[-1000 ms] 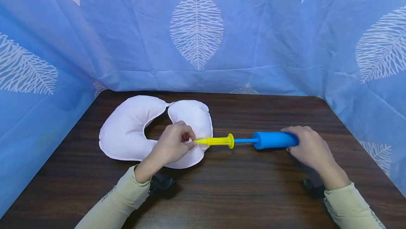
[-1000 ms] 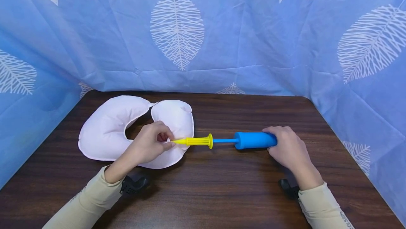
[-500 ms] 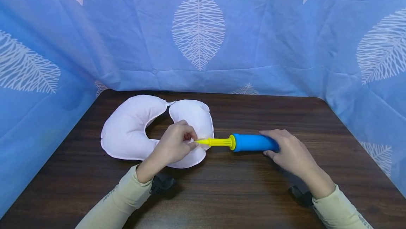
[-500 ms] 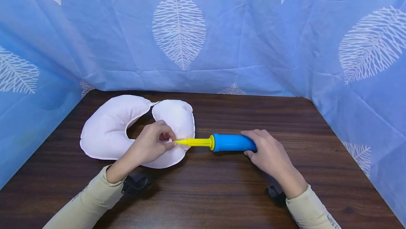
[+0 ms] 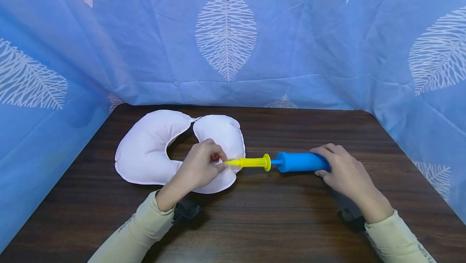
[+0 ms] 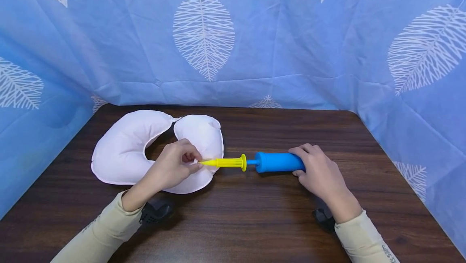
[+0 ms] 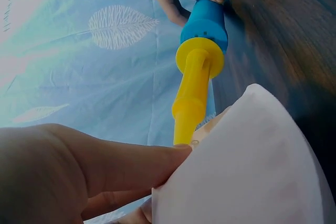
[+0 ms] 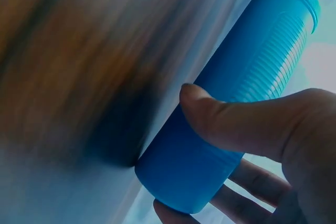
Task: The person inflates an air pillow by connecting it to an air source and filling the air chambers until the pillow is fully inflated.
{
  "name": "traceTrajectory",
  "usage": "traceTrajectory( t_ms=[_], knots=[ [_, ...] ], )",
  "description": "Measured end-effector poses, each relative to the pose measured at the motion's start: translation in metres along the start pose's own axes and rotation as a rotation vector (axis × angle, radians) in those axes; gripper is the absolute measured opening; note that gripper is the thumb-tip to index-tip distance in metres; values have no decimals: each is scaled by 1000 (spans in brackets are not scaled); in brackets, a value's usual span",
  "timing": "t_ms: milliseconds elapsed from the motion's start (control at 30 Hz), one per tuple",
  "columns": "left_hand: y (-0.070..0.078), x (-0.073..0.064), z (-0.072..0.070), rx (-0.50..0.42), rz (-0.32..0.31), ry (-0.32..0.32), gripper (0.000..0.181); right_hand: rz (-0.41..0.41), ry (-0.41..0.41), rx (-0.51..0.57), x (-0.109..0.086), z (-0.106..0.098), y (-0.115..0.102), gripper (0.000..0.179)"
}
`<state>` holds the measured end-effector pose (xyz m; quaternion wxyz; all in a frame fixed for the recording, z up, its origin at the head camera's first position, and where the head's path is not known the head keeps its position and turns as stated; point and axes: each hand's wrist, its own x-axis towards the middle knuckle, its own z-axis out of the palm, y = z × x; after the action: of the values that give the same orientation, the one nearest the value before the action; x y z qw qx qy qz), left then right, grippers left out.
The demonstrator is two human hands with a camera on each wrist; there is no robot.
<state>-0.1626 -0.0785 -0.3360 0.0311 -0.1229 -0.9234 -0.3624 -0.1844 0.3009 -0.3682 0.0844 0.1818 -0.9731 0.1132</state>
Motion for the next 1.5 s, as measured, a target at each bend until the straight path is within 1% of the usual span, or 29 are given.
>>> traceTrajectory(
  t_ms=[100,267,400,500,600,767,867,933,1033,1200,1333,1500],
  knots=[
    [0,0,0,-6,0,-4,10,33,-2,-9,-2,-1,15,59],
    [0,1,0,-13,-8,-14,10,91,-20,12,-5,-4,41,60],
    [0,1,0,-13,-13,-16,10,120,-25,16,-7,-8,58,58],
    [0,1,0,-10,-17,-16,10,129,-13,6,-8,-9,66,57],
    [0,0,0,-3,-18,-13,10,135,-5,3,-8,-9,68,56],
    [-2,-1,-1,6,-12,-7,10,141,-22,23,-5,-9,59,56],
    [-3,-2,-1,5,-3,-4,12,139,-42,49,-2,-9,47,56],
    [-3,-2,-2,5,1,0,12,131,-55,66,0,-8,34,57],
    [-2,-3,-3,7,8,15,12,90,-60,100,3,-6,12,61],
    [0,-2,-4,14,32,45,13,-2,-32,164,4,-4,-18,65],
    [0,-1,-4,19,49,51,14,-22,-38,133,2,-1,-30,61],
    [0,-2,-3,10,30,31,13,-18,-32,76,2,2,-33,60]
  ],
)
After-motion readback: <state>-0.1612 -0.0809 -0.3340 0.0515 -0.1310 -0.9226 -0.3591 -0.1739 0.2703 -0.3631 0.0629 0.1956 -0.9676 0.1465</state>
